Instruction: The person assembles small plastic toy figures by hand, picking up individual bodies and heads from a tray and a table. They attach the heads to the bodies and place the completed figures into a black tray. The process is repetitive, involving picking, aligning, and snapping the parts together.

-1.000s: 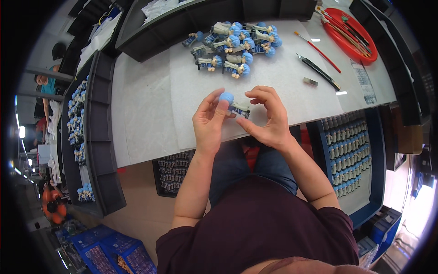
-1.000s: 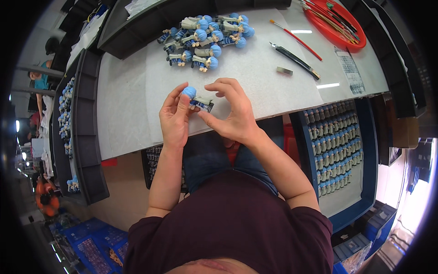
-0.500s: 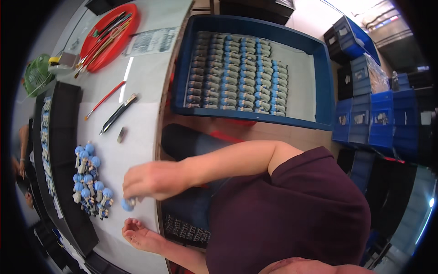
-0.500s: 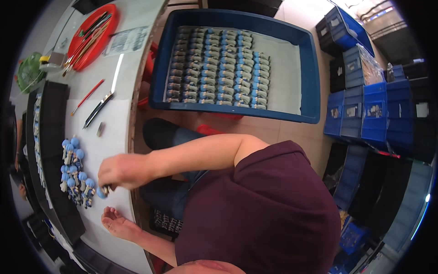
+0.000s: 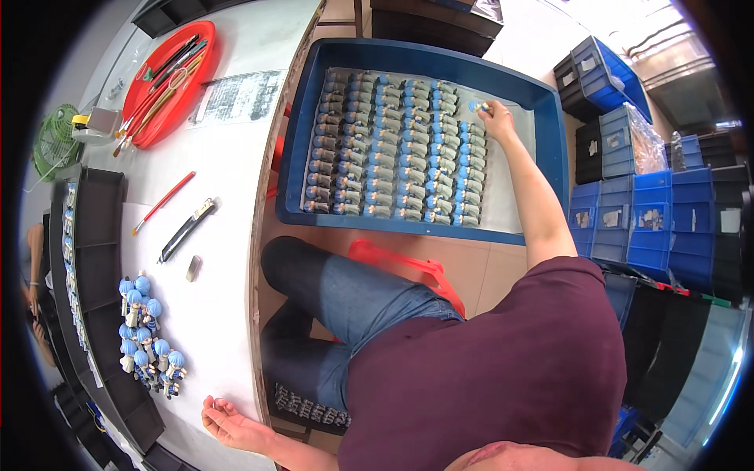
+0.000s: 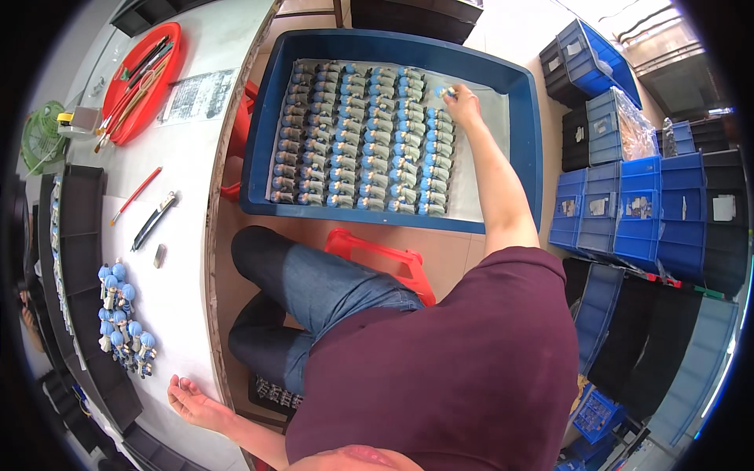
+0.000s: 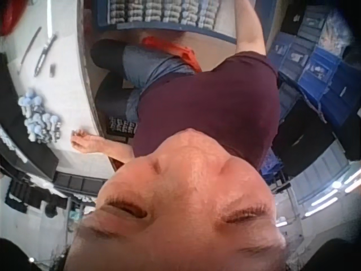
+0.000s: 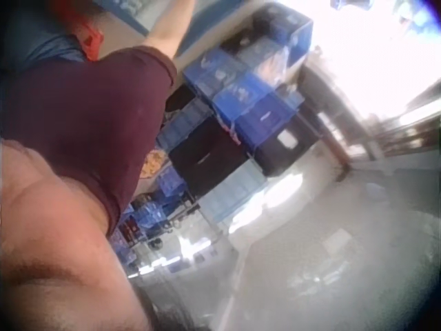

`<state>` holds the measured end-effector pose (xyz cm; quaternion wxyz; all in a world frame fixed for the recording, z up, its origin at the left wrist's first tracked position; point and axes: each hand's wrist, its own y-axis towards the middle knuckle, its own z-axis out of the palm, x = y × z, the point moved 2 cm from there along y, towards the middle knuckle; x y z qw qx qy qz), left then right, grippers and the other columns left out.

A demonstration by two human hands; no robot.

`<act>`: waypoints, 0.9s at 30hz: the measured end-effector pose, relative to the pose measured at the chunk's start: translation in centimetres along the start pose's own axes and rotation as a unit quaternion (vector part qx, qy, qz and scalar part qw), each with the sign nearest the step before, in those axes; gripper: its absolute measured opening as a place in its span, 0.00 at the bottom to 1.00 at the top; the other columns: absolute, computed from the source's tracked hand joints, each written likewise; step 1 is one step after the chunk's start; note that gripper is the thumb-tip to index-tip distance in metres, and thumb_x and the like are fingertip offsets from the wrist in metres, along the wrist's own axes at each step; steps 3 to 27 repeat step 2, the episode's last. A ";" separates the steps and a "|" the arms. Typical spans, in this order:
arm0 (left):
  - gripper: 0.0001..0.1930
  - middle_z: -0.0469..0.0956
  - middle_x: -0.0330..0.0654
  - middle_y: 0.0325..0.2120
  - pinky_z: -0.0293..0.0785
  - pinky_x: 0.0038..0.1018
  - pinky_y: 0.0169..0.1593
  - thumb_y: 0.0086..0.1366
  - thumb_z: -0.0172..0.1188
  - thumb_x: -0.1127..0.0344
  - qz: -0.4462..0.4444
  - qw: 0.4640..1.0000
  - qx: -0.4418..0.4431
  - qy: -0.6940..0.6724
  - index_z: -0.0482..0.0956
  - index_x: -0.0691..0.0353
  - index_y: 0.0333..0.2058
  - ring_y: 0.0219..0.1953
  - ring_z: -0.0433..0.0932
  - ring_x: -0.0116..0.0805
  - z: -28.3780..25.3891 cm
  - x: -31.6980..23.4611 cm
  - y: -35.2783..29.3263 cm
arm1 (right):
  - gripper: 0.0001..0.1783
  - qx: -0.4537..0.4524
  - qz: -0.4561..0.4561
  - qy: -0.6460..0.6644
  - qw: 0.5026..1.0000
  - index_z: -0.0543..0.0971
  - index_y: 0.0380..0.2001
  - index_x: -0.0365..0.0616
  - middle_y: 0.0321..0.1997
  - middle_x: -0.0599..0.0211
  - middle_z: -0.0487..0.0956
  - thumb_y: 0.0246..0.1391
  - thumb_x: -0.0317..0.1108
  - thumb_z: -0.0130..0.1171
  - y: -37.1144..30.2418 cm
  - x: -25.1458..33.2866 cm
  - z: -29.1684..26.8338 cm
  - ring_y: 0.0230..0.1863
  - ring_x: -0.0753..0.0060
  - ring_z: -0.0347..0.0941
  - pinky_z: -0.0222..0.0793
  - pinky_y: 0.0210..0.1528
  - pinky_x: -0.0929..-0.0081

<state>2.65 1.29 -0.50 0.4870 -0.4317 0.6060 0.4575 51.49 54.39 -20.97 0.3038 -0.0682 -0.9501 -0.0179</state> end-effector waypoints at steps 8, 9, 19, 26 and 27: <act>0.10 0.73 0.37 0.35 0.64 0.15 0.37 0.68 0.49 0.64 -0.001 1.000 -0.004 -0.002 0.71 0.65 0.41 0.34 0.70 0.20 -0.3 0.3 0.2 | 0.20 0.002 -0.004 -0.056 0.998 0.76 0.45 0.46 0.40 0.61 0.80 0.47 0.38 0.62 1.6 -3.0 1.7 0.41 0.68 0.77 0.68 0.47 0.78; 0.10 0.73 0.37 0.35 0.64 0.15 0.37 0.68 0.49 0.64 -0.001 1.000 -0.004 -0.002 0.71 0.65 0.41 0.34 0.70 0.20 -0.3 0.3 0.2 | 0.20 0.002 -0.004 -0.056 0.998 0.76 0.45 0.46 0.40 0.61 0.80 0.47 0.38 0.62 1.6 -3.0 1.7 0.41 0.68 0.77 0.68 0.47 0.78; 0.10 0.73 0.37 0.35 0.64 0.15 0.37 0.68 0.49 0.64 -0.001 1.000 -0.004 -0.002 0.71 0.65 0.41 0.34 0.70 0.20 -0.3 0.3 0.2 | 0.20 0.002 -0.004 -0.056 0.998 0.76 0.45 0.46 0.40 0.61 0.80 0.47 0.38 0.62 1.6 -3.0 1.7 0.41 0.68 0.77 0.68 0.47 0.78; 0.10 0.73 0.37 0.35 0.64 0.15 0.37 0.68 0.49 0.64 -0.001 1.000 -0.004 -0.002 0.71 0.65 0.41 0.34 0.70 0.20 -0.3 0.3 0.2 | 0.20 0.002 -0.004 -0.056 0.998 0.76 0.45 0.46 0.40 0.61 0.80 0.47 0.38 0.62 1.6 -3.0 1.7 0.41 0.68 0.77 0.68 0.47 0.78; 0.10 0.73 0.37 0.35 0.64 0.15 0.37 0.68 0.49 0.64 -0.001 1.000 -0.004 -0.002 0.71 0.65 0.41 0.34 0.70 0.20 -0.3 0.3 0.2 | 0.20 0.002 -0.004 -0.056 0.998 0.76 0.45 0.46 0.40 0.61 0.80 0.47 0.38 0.62 1.6 -3.0 1.7 0.41 0.68 0.77 0.68 0.47 0.78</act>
